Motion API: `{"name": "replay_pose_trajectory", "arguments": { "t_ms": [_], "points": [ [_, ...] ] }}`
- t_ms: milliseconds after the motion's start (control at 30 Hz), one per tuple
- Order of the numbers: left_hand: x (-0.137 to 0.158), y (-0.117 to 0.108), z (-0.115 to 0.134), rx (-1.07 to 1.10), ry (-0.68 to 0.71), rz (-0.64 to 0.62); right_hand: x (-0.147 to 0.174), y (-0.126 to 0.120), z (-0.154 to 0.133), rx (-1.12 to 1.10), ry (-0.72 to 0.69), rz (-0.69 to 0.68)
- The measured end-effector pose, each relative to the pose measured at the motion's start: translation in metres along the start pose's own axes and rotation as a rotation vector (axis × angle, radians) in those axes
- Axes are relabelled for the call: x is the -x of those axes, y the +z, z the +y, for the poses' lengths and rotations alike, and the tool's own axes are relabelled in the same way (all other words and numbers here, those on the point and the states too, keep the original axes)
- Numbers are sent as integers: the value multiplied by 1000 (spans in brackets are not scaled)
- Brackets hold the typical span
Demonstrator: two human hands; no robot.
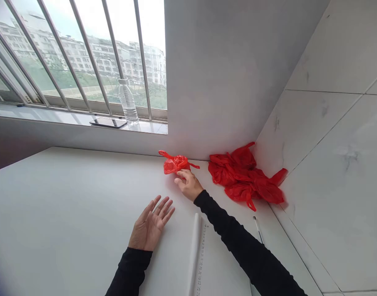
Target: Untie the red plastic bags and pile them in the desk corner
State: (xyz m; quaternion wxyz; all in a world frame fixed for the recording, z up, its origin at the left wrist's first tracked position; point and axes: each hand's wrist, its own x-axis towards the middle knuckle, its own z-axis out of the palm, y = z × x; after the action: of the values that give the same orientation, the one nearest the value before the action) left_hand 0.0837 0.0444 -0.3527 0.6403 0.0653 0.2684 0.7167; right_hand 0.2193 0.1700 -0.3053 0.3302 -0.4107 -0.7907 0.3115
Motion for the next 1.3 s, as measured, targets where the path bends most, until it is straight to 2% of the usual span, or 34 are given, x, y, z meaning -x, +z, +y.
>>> {"name": "replay_pose_trajectory", "arguments": {
  "t_ms": [100, 167, 200, 267, 333, 367, 400, 533, 567, 667, 733, 933, 1133, 1300],
  "points": [
    [2, 3, -7, -15, 11, -47, 69, 2, -32, -182, -130, -90],
    [6, 4, -8, -45, 40, -48, 106, 1, -44, -299, -163, -170],
    [9, 3, -7, -60, 55, -30, 119, 0, -45, -360, -138, -163],
    [16, 3, -5, -77, 66, 10, 133, -3, -40, -460, -21, -4],
    [26, 4, -5, -87, 45, 11, 136, -8, -28, -517, 106, 226],
    [30, 5, -6, -100, 11, -9, 137, -10, -21, -539, 148, 292],
    [34, 7, -9, -119, -32, -37, 138, -12, -15, -573, 178, 293],
    [41, 15, -28, -221, -197, -157, 148, -12, 1, -796, 195, 28],
    [41, 17, -33, -242, -207, -177, 151, -11, 4, -816, 186, 32],
    [39, 22, -43, -320, -201, -206, 158, -8, 15, -793, 187, 200],
    [37, 23, -44, -385, -199, -202, 161, -8, 20, -799, 207, 243],
    [39, 23, -42, -503, -207, -211, 162, -16, 24, -802, 150, 168],
    [41, 29, -47, -589, -76, -244, 165, -21, 27, -739, 197, 209],
    [38, 28, -43, -649, -131, -276, 163, -20, 24, -854, 186, 124]
  ]
}}
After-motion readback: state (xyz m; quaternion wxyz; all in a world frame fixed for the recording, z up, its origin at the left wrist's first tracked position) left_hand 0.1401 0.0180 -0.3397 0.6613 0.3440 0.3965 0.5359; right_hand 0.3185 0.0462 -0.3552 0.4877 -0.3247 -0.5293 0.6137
